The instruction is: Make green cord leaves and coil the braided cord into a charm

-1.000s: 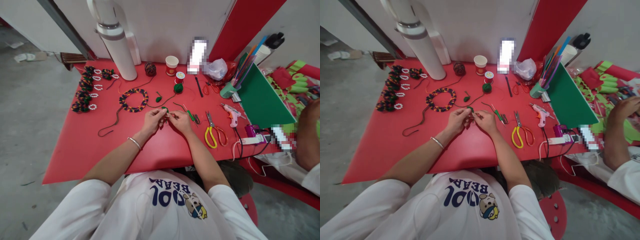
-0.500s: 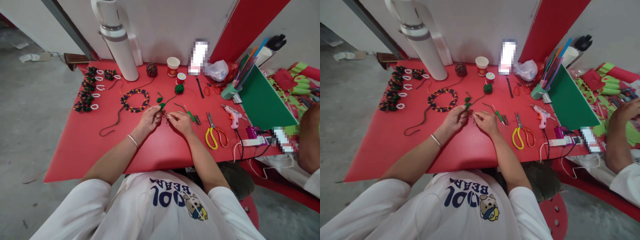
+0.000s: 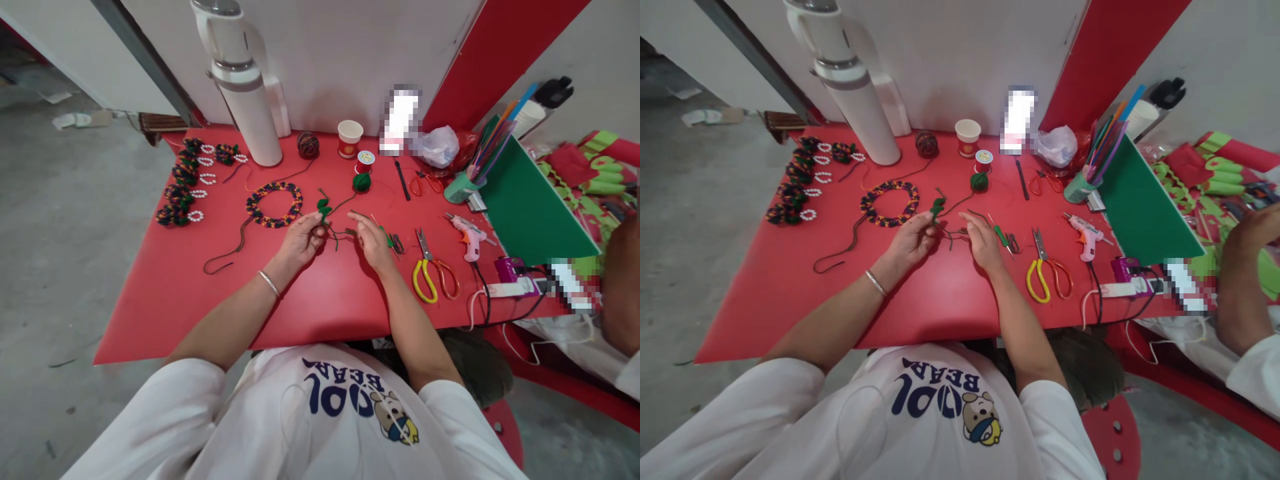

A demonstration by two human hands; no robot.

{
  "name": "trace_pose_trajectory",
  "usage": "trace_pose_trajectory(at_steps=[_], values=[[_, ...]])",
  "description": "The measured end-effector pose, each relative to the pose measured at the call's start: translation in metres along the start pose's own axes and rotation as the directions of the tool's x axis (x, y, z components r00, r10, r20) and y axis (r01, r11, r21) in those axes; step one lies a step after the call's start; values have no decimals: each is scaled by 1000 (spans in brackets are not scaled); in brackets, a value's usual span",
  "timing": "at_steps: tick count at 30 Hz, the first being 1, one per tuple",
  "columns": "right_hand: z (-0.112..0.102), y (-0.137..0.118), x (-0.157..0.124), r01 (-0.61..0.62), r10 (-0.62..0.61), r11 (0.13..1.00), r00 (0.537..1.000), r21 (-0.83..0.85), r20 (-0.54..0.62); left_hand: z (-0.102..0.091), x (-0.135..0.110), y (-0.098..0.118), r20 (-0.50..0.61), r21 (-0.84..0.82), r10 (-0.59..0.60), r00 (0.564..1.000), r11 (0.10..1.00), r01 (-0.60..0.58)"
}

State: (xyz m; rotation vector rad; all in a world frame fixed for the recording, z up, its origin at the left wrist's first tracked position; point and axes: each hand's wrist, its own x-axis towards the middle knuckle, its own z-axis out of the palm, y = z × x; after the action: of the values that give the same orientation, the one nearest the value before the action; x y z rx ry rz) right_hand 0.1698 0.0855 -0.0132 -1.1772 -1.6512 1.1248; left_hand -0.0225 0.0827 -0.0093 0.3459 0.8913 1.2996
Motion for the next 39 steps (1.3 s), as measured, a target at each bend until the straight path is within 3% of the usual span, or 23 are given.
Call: trace_pose_trajectory(at_steps=[11,19,23,39], values=[[16,6,-1,14,-13,1000,999,-18,44,-4,1,-1,57,31,9,998,999,-10],[13,5,-2,141,-119,943,989,-301,91,-3,0,1,75,31,-15,997,999,13],[11,-1,-1,217,-223,905,974,-367,25,-6,2,0,97,13,-1,995,1000,0],[15,6,0,218,-215,900,975,-378,51,-7,2,-1,118,-6,-16,993,1000,17]])
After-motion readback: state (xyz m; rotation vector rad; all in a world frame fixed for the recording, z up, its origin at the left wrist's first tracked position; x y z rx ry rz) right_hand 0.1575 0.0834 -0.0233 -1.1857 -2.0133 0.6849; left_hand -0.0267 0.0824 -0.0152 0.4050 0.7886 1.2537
